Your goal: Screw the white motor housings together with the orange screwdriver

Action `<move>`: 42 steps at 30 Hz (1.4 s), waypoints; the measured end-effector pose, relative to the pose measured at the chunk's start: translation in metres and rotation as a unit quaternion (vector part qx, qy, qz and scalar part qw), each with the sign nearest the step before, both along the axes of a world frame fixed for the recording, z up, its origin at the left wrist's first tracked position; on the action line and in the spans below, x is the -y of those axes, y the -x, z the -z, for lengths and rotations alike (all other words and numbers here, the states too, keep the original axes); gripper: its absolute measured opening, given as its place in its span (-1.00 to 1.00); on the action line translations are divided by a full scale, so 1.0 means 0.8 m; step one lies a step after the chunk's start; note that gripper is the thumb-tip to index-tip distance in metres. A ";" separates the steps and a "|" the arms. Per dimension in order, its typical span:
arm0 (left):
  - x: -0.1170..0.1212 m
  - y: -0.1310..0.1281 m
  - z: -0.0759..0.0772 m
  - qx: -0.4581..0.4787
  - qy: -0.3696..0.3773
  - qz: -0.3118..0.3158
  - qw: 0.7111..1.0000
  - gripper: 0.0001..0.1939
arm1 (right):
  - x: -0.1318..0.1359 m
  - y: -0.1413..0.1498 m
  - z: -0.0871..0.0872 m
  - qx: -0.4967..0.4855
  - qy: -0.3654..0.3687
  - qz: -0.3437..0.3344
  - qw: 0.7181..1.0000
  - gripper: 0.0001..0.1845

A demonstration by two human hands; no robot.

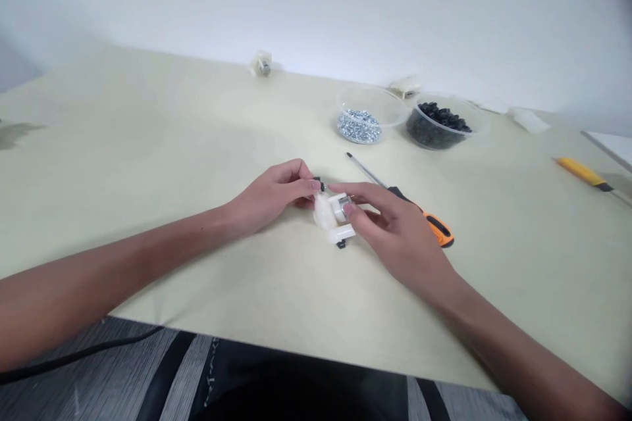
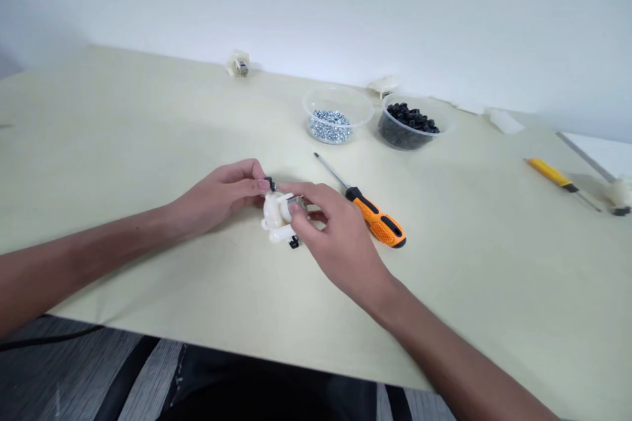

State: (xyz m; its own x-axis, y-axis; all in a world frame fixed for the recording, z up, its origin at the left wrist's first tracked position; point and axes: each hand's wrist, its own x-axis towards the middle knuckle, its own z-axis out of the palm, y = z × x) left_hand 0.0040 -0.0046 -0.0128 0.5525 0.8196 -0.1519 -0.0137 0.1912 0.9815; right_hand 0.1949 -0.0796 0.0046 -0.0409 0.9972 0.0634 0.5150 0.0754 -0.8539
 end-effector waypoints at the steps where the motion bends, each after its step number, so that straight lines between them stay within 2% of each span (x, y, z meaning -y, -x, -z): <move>1: 0.000 0.000 0.001 -0.002 -0.001 0.001 1.000 -0.79 | 0.000 0.000 0.000 0.009 -0.006 0.000 1.000 -0.69; 8: 0.003 0.000 -0.002 -0.043 -0.014 0.008 0.999 -0.77 | -0.003 0.000 -0.001 0.012 0.021 -0.001 1.000 -0.69; 16: 0.004 0.000 -0.014 -0.119 -0.070 0.010 0.990 -0.71 | -0.002 -0.003 -0.002 0.049 -0.012 -0.020 0.999 -0.65; 25: 0.004 -0.001 -0.009 -0.105 -0.114 0.004 0.988 -0.79 | -0.003 -0.002 0.000 0.050 -0.002 -0.019 0.999 -0.66; 28: 0.003 0.000 -0.012 -0.105 -0.132 -0.011 0.986 -0.75 | -0.002 -0.002 0.000 0.050 -0.010 -0.020 0.998 -0.66; 33: 0.003 0.004 -0.016 -0.116 -0.119 -0.027 0.986 -0.73 | 0.000 0.000 -0.001 0.031 -0.002 -0.014 0.999 -0.68; 42: -0.005 0.012 -0.012 -0.147 -0.110 -0.015 0.983 -0.70 | -0.004 -0.002 -0.001 -0.047 0.041 0.026 0.998 -0.74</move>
State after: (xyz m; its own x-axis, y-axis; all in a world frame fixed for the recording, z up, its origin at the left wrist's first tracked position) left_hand -0.0052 -0.0003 -0.0028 0.4872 0.8652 -0.1186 0.2734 -0.0222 0.9616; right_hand 0.1966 -0.0768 0.0054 0.0137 0.9998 -0.0169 0.4344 -0.0212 -0.9005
